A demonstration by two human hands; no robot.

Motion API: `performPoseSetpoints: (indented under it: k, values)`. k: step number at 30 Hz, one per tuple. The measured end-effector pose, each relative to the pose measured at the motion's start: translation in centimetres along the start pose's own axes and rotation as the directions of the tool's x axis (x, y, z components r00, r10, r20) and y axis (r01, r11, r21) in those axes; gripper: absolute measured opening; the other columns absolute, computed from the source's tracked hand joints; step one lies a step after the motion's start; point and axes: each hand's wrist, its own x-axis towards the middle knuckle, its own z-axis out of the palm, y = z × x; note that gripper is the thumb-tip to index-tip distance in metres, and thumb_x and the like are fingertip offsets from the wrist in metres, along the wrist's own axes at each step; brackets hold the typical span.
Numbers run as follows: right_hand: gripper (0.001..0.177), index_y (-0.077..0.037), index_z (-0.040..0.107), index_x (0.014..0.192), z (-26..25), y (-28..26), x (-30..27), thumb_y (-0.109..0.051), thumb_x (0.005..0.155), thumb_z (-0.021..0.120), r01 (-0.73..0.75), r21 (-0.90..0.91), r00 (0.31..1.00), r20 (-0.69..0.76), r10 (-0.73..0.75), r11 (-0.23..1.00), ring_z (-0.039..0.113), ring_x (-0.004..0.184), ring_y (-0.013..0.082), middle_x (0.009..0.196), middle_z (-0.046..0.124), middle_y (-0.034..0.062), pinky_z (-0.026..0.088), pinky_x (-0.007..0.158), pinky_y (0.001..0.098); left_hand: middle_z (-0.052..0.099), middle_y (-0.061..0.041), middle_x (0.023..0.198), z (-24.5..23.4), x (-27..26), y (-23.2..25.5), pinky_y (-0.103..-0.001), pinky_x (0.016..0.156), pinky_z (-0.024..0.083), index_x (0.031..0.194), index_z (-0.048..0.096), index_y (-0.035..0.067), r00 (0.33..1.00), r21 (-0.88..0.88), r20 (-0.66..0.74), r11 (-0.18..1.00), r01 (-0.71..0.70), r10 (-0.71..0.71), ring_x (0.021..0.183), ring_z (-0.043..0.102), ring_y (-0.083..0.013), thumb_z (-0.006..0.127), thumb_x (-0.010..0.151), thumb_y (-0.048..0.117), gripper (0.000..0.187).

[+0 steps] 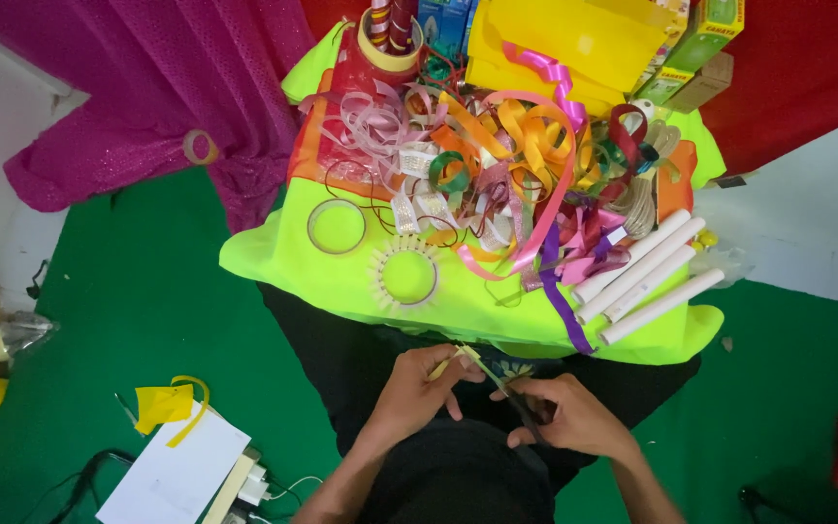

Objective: The person is using scissors to cut small strips of yellow ribbon from a piece, likely for a handicraft project.

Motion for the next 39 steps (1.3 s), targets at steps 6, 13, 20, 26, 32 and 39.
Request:
performPoseSetpoints:
  k: [6,13,20,26,32,39]
  values:
    - [0.052,-0.010,0.086,0.113,0.0,-0.2,0.2,-0.023,0.064,0.099,-0.034,0.004,0.999,0.006,0.034,0.999,0.045,0.040,0.0127,0.047,0.063,-0.0016,0.029,0.048,0.0272,0.081,-0.017,0.093,0.0,0.2,-0.5,-0.024,0.043,0.055,0.104,0.076,-0.009,1.000,0.013,0.002,1.000,-0.007,0.007,0.053,0.064,-0.0149,0.059,0.100,0.014,0.029]
    - [0.052,-0.009,0.085,0.113,-0.1,-0.4,0.1,-0.023,0.065,0.099,0.001,0.000,1.000,0.015,-0.001,1.000,0.042,0.041,0.0126,0.046,0.058,-0.0015,0.028,0.046,0.0275,0.081,-0.019,0.096,0.0,0.2,-0.6,-0.024,0.043,0.057,0.108,0.076,-0.008,1.000,0.029,0.022,1.000,0.003,-0.004,0.071,0.075,-0.0175,0.060,0.100,0.014,0.028]
    - [0.045,-0.009,0.086,0.108,0.0,-0.7,0.0,-0.019,0.066,0.099,0.009,0.013,1.000,-0.006,-0.009,1.000,0.041,0.041,0.0124,0.047,0.060,-0.0010,0.028,0.046,0.0270,0.083,-0.016,0.092,-0.1,0.0,-0.3,-0.024,0.041,0.053,0.101,0.075,-0.008,1.000,0.051,0.018,0.999,-0.001,0.000,0.046,0.060,-0.0138,0.059,0.098,0.010,0.025]
    - [0.045,-0.009,0.087,0.106,0.2,0.1,0.0,-0.018,0.065,0.099,0.034,0.020,0.999,-0.029,-0.034,0.999,0.041,0.042,0.0130,0.048,0.057,-0.0014,0.030,0.046,0.0279,0.083,-0.015,0.092,0.0,-0.1,0.0,-0.023,0.041,0.049,0.102,0.076,-0.008,0.998,0.061,0.010,0.997,0.056,-0.057,0.044,0.057,-0.0124,0.060,0.099,0.013,0.026]
    - [0.041,-0.007,0.086,0.104,0.4,-0.5,-0.1,-0.015,0.065,0.098,0.048,0.033,0.998,-0.045,-0.047,0.998,0.041,0.042,0.0125,0.049,0.059,-0.0012,0.030,0.046,0.0274,0.083,-0.016,0.091,-0.1,-0.3,0.1,-0.022,0.040,0.048,0.099,0.076,-0.010,1.000,0.058,0.013,0.998,0.024,-0.025,0.042,0.056,-0.0122,0.061,0.098,0.011,0.025]
    - [0.043,-0.012,0.087,0.109,0.0,-0.8,-0.6,-0.020,0.068,0.097,0.015,-0.030,0.997,-0.080,-0.018,0.999,0.040,0.044,0.0144,0.049,0.055,0.0011,0.030,0.046,0.0292,0.083,-0.016,0.091,-0.7,-0.4,0.4,-0.022,0.041,0.050,0.104,0.077,-0.009,0.999,0.089,0.037,0.996,0.018,-0.021,0.044,0.056,-0.0109,0.062,0.098,0.015,0.029]
